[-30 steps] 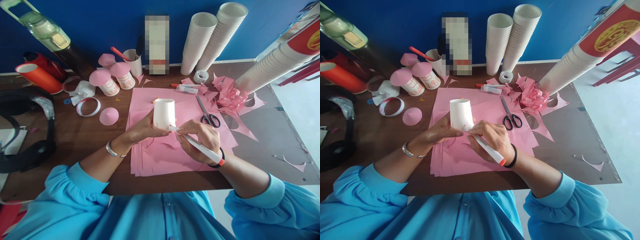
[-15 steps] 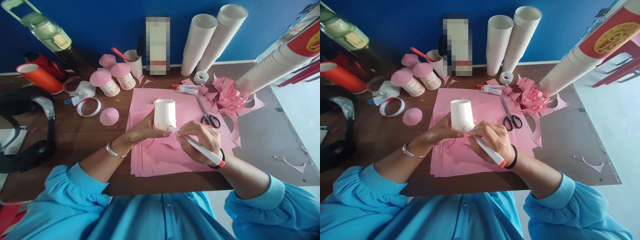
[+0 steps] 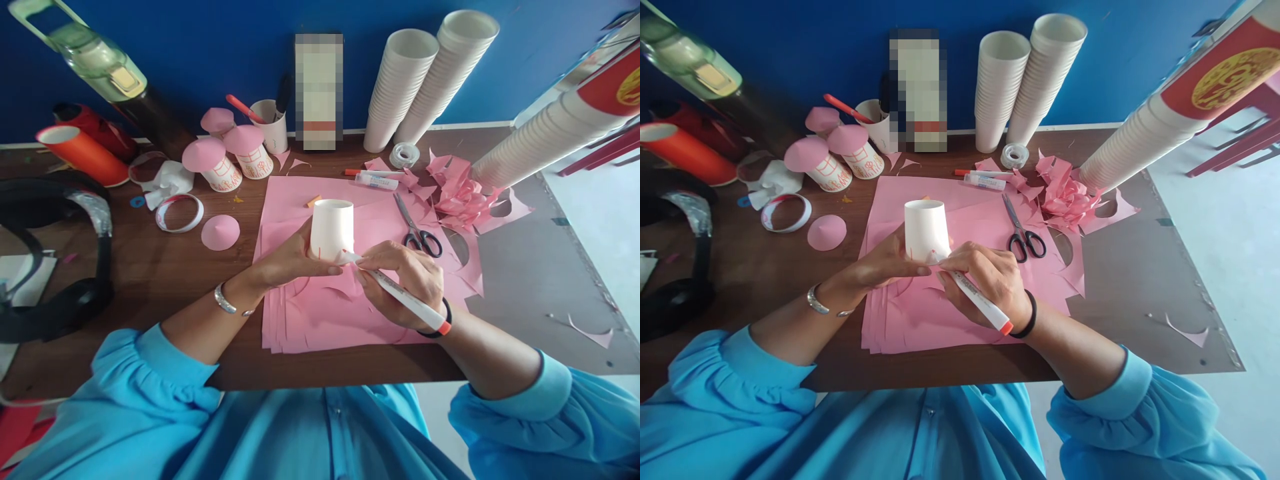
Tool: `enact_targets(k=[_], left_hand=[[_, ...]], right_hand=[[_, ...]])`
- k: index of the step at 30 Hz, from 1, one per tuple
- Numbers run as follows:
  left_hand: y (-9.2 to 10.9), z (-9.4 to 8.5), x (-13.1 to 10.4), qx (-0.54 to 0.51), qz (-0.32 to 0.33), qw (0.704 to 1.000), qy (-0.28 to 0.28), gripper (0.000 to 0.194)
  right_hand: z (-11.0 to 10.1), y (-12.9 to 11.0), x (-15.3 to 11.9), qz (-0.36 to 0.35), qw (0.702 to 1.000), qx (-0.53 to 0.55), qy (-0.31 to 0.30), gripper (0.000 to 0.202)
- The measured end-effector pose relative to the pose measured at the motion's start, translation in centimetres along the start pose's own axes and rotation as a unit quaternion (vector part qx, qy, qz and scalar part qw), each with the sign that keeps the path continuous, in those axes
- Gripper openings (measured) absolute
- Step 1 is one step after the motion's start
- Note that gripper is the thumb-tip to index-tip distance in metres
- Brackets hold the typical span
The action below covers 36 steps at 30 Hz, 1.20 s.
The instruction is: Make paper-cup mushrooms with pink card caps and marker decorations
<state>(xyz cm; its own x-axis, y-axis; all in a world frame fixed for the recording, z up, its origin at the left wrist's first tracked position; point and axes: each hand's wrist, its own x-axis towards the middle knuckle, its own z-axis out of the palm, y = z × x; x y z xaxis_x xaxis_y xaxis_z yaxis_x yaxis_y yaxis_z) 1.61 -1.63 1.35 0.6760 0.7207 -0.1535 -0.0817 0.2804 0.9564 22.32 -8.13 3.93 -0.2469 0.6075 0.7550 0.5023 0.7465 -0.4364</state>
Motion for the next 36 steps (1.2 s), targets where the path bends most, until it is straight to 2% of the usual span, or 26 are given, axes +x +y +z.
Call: enact_targets(k=[14, 29, 36], left_hand=[[-0.01, 0.06, 0.22, -0.033, 0.010, 0.999, -0.015, 0.094], [-0.12, -0.14, 0.35, -0.018, 0.022, 0.999, -0.032, 0.079], [-0.02, -0.10, 0.26, -0.021, 0.023, 0.999, -0.031, 0.087]], right_hand=[[-0.18, -0.12, 0.19, 0.004, 1.000, -0.014, -0.003, 0.015], [-0.21, -0.06, 0.16, 0.006, 1.000, -0.015, -0.009, 0.015], [-0.25, -0.06, 0.18, 0.005, 1.000, -0.014, -0.010, 0.016]])
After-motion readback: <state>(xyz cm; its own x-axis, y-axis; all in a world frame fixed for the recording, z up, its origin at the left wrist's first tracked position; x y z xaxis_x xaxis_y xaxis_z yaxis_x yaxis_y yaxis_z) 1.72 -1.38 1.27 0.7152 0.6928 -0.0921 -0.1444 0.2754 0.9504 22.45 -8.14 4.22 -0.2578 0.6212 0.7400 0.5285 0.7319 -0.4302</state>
